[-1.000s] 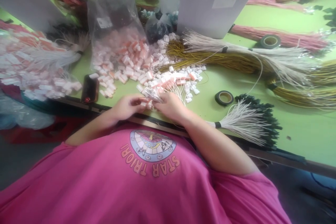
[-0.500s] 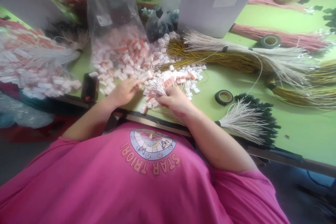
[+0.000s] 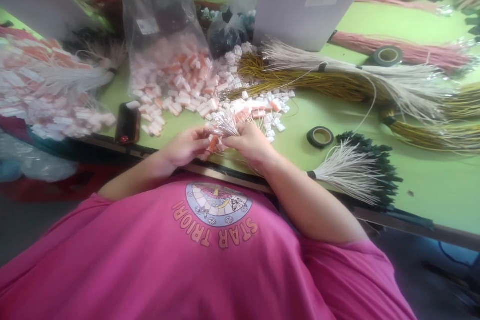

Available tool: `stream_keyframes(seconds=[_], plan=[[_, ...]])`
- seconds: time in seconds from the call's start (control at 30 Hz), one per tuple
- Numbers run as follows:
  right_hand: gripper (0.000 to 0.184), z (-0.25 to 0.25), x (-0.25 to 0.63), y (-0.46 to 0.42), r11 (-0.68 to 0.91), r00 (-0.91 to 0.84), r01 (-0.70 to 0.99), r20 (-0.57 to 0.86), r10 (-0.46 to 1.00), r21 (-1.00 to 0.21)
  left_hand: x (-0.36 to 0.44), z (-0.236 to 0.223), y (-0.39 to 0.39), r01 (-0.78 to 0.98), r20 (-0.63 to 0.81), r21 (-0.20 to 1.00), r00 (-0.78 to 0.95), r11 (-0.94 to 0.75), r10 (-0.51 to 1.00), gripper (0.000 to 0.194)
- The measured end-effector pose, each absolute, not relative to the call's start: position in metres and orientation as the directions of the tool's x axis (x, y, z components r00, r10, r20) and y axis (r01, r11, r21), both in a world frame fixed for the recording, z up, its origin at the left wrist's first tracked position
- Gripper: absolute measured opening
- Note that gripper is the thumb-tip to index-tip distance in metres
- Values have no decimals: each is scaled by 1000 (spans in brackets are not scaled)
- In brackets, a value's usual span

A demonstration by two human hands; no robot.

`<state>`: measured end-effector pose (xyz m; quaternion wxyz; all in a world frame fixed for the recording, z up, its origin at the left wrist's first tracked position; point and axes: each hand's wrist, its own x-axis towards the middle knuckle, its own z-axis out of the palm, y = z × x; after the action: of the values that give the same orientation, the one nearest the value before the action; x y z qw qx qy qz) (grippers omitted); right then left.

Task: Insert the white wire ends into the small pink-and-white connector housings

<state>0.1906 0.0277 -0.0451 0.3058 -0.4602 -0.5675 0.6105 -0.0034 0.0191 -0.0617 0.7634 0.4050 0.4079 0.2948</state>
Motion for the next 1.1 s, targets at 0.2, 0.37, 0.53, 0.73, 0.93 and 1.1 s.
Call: stream_keyframes(seconds=[0.2,0.37,0.53,0.73,0.93,1.1], plan=[[6,-41,189,25,-118,-346,285,-217,913,-951,-2,-60,18,-72,-374,881,495,467,784,31],[7,-44,187,25,-52,-338,403,-201,919,-914,2,-51,15,49,-381,918,387,394,840,21],[8,-47,185,24,-7,-370,375,-157,915,-927,3,-50,15,126,-375,927,326,353,868,18],[8,-49,184,24,22,-369,385,-132,920,-923,7,-55,13,103,-376,926,325,363,868,10],[17,-51,186,25,-53,-346,438,-222,912,-897,7,-53,13,81,-402,914,300,397,865,22],[13,-48,185,24,48,-374,416,-122,919,-908,11,-52,13,70,-368,928,323,366,872,12]])
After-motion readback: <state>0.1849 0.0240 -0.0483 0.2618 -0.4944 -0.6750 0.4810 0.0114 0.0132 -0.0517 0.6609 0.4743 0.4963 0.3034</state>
